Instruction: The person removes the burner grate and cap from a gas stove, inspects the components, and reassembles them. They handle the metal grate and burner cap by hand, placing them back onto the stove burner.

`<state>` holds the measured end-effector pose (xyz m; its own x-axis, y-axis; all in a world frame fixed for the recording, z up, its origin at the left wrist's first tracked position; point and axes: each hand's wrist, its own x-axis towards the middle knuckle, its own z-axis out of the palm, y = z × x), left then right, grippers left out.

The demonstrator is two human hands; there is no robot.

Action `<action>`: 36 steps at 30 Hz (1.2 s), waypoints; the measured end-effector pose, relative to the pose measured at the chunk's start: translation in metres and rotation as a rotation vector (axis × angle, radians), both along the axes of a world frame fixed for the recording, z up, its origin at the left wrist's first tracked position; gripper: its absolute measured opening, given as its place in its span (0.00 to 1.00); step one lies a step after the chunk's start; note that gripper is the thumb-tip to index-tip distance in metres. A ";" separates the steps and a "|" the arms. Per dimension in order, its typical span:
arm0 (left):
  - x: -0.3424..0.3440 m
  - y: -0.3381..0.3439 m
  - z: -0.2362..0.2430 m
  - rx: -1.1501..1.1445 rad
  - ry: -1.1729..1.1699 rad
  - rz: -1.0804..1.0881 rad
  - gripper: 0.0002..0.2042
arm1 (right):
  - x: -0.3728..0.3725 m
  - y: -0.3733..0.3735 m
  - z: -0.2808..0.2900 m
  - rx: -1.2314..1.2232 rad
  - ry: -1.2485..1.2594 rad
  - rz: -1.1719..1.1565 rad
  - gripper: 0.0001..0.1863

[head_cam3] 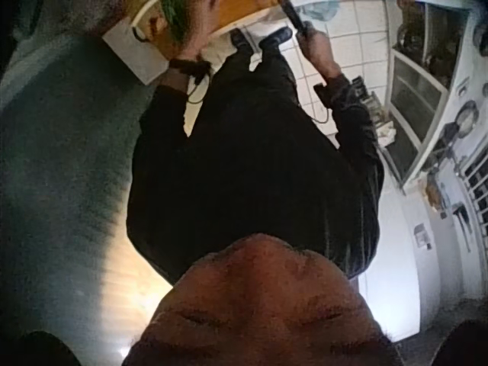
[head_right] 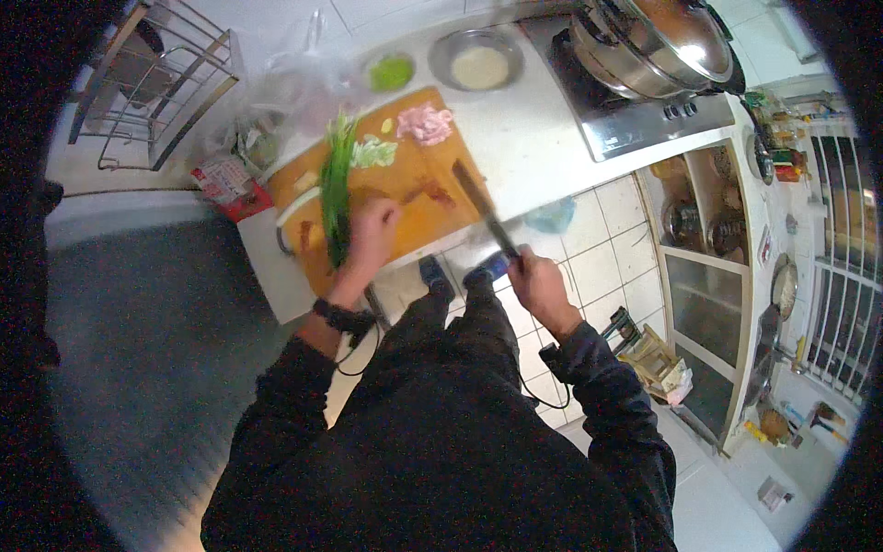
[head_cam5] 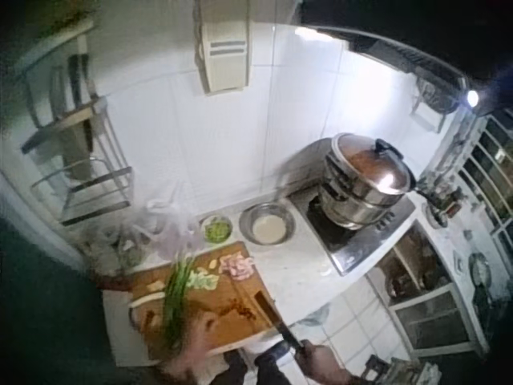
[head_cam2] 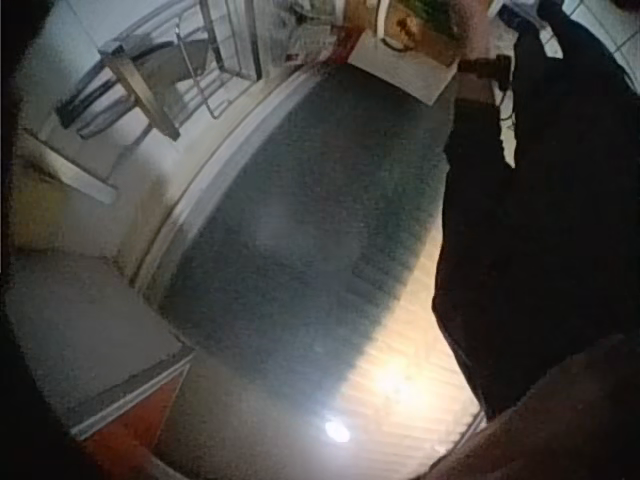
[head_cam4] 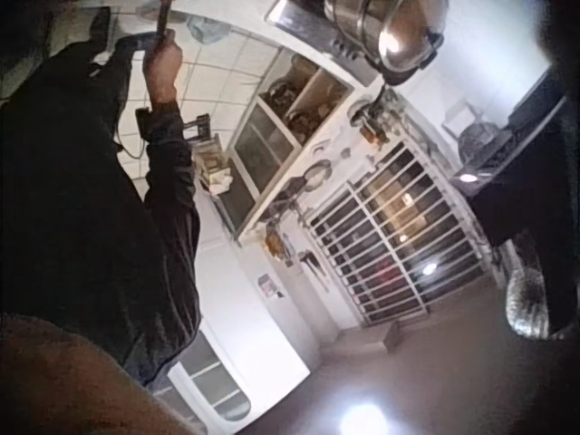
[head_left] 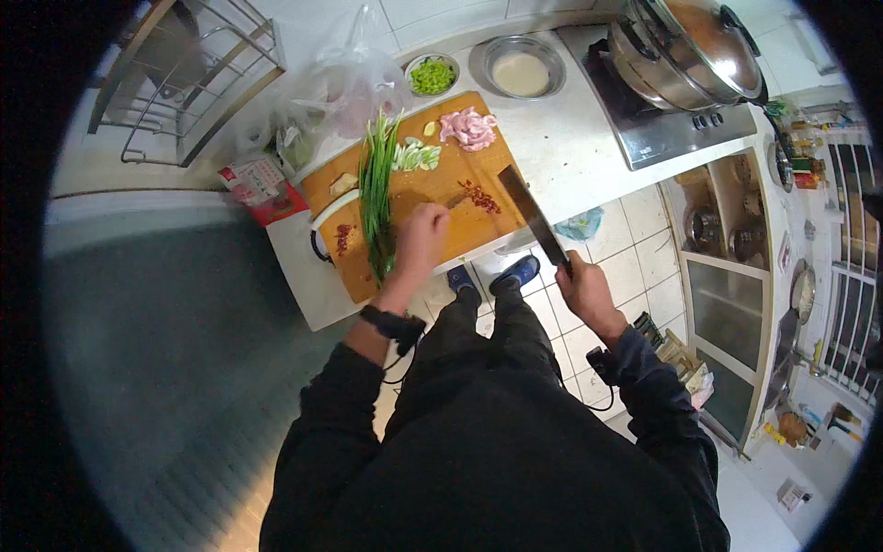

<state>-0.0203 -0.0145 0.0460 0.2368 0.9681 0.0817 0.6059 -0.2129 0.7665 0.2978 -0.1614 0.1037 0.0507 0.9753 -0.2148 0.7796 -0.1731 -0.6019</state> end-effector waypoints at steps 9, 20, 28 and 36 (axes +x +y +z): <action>0.047 0.003 -0.038 -0.079 -0.002 0.088 0.06 | -0.029 0.005 0.014 -0.092 0.003 0.127 0.12; 0.039 -0.007 -0.024 0.144 0.013 0.027 0.06 | -0.042 0.016 0.010 -0.170 -0.067 0.205 0.16; 0.038 -0.001 -0.037 0.117 0.060 0.006 0.05 | -0.045 0.015 0.004 -0.218 -0.069 0.209 0.16; 0.041 0.003 -0.033 0.109 0.083 0.001 0.05 | -0.061 0.021 -0.022 -0.144 0.006 0.186 0.12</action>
<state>0.0204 -0.0113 0.0132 0.2464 0.9547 0.1668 0.6667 -0.2919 0.6857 0.2365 -0.1407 0.0813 -0.1285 0.9271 -0.3522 0.8023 -0.1116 -0.5864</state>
